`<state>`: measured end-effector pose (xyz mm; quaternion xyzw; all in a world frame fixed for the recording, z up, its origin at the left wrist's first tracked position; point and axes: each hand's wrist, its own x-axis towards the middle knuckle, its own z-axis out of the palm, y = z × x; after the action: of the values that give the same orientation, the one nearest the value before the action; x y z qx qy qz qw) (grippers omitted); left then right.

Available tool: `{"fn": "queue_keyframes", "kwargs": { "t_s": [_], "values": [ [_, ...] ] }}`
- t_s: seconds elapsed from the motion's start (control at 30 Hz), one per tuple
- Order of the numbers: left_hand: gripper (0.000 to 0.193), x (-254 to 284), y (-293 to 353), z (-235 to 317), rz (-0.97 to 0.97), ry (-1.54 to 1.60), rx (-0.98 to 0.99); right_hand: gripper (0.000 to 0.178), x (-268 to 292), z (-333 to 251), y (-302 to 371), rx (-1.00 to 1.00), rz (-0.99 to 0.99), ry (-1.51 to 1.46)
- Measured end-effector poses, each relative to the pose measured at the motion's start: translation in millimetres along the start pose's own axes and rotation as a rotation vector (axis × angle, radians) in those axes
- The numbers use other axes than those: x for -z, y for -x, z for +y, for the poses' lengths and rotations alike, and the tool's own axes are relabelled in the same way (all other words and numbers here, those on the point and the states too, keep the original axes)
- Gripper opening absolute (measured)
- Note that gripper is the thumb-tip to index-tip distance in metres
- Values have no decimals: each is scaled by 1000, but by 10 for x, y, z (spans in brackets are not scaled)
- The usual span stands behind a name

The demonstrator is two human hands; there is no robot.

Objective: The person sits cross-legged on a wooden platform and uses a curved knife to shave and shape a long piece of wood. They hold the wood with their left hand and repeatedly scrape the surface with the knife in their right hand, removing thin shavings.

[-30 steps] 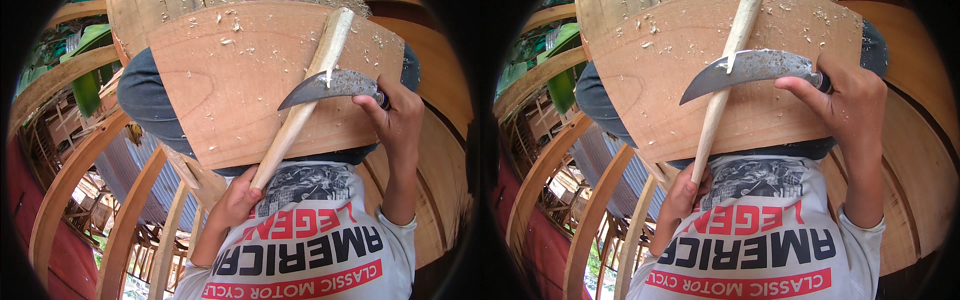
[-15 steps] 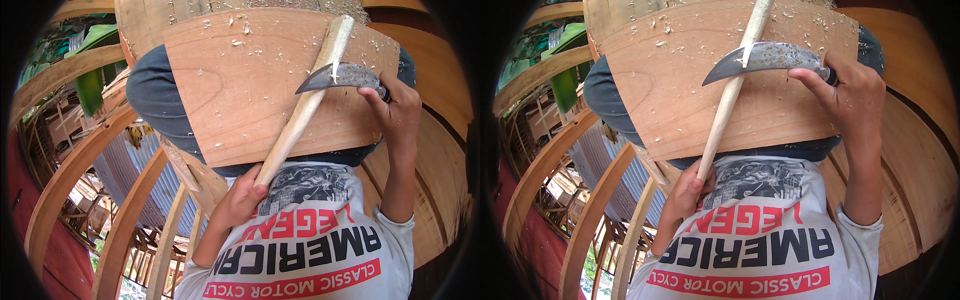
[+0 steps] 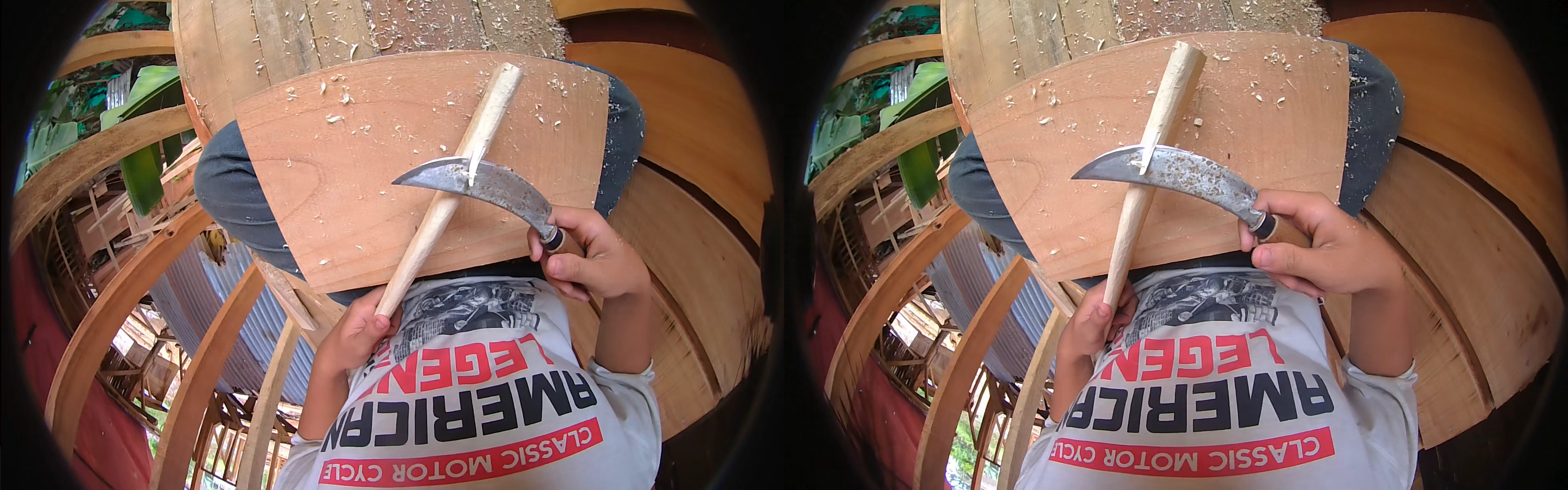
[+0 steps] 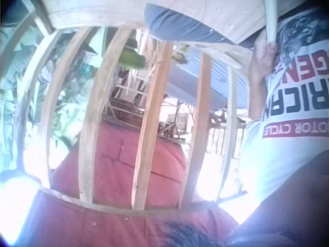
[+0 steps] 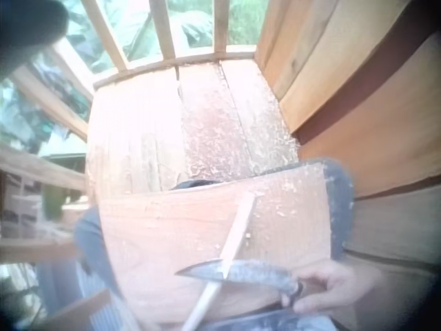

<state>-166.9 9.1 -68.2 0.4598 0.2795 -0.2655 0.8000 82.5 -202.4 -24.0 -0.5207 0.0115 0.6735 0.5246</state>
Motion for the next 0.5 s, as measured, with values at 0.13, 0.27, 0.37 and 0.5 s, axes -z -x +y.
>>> {"fn": "queue_keyframes", "kwargs": {
  "t_s": [0.13,0.27,0.37,0.5],
  "values": [
    [70,-48,-20,30,22,19,38,14,-108,157,-127,201,244,253],
    [72,-54,-15,104,8,18,87,18,-181,284,-214,401,405,403],
    [73,-84,-24,112,45,-8,100,19,-134,211,-200,348,628,327],
    [69,-30,-18,94,-7,25,86,20,-53,67,-42,251,300,273]
  ]
}}
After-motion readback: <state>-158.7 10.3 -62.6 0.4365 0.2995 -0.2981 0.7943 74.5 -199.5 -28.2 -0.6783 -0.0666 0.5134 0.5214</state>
